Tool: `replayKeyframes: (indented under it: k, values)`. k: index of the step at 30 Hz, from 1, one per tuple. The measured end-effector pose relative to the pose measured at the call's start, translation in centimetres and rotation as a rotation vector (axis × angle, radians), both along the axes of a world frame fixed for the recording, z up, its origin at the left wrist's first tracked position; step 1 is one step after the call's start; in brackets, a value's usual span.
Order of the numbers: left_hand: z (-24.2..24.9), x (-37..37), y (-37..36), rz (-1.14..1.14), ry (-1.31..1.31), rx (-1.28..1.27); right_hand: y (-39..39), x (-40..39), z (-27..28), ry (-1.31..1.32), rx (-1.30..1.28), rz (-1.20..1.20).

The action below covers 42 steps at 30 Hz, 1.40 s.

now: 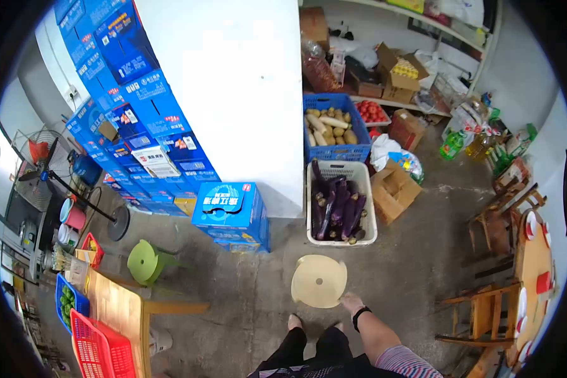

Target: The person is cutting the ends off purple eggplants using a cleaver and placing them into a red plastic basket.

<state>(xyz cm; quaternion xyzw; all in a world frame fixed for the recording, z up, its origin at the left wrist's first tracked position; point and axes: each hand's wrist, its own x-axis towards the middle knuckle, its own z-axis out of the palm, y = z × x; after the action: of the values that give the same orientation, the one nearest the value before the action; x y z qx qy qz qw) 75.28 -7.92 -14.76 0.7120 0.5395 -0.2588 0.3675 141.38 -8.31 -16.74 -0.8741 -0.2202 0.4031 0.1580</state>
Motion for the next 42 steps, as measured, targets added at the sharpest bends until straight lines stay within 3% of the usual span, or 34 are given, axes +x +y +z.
replayKeyframes:
  k: [4,6,8,10,11,13,17,21,25,28,32,34,36,38,40,41,42]
  values:
    - [1.9,-0.3,-3.2,-0.176,0.149,0.124,2.9,0.9,-0.6,0.011,0.072,-0.121]
    - [3.4,-1.6,-5.1,-0.035,0.156,-0.048,2.6,0.4,-4.5,0.080,0.214,-0.256]
    - [5.2,-1.2,-6.7,-0.009,0.179,-0.109,1.8,0.3,-10.8,0.164,0.302,-0.346]
    - [6.5,-0.6,-8.3,-0.009,0.207,-0.140,2.2,0.3,-13.3,0.219,0.450,-0.480]
    - [7.0,-0.4,-8.9,-0.005,0.219,-0.154,2.9,0.1,-11.9,0.237,0.427,-0.473]
    - [7.8,0.0,-10.4,-0.004,0.241,-0.186,4.6,0.4,-5.8,0.406,0.373,-0.763]
    - [9.0,0.9,-12.8,-0.002,0.267,-0.231,3.6,2.2,-12.7,0.442,0.358,-0.591]
    - [9.9,1.6,-14.3,-0.017,0.284,-0.271,3.8,3.0,-8.9,0.720,0.344,-0.673]
    - [10.4,2.3,-15.7,-0.040,0.295,-0.287,3.1,4.7,-8.1,0.753,0.341,-0.680]
    - [10.5,2.8,-15.8,-0.067,0.294,-0.294,0.4,8.4,-10.6,0.773,0.476,-0.656]
    - [10.1,3.6,-14.8,-0.110,0.285,-0.296,-6.7,15.8,-5.5,0.808,0.546,-0.736]
    - [10.0,3.9,-14.3,-0.135,0.285,-0.299,-13.0,19.9,-7.8,0.649,0.498,-0.820]
    - [9.8,4.2,-13.8,-0.167,0.278,-0.304,-17.1,22.2,-5.1,0.608,0.500,-0.917]
    - [9.6,4.8,-12.8,-0.197,0.275,-0.310,-21.8,24.6,-6.8,0.575,0.440,-1.021]
    - [9.6,6.3,-12.1,-0.523,0.450,-0.365,-24.8,25.1,-7.9,0.518,0.486,-1.035]
    - [10.4,7.3,-12.3,0.097,0.410,-0.329,-26.1,25.2,-8.5,0.457,0.534,-1.048]
    - [10.9,8.0,-12.0,0.100,0.414,-0.331,-26.7,25.3,-9.0,0.396,0.583,-1.061]
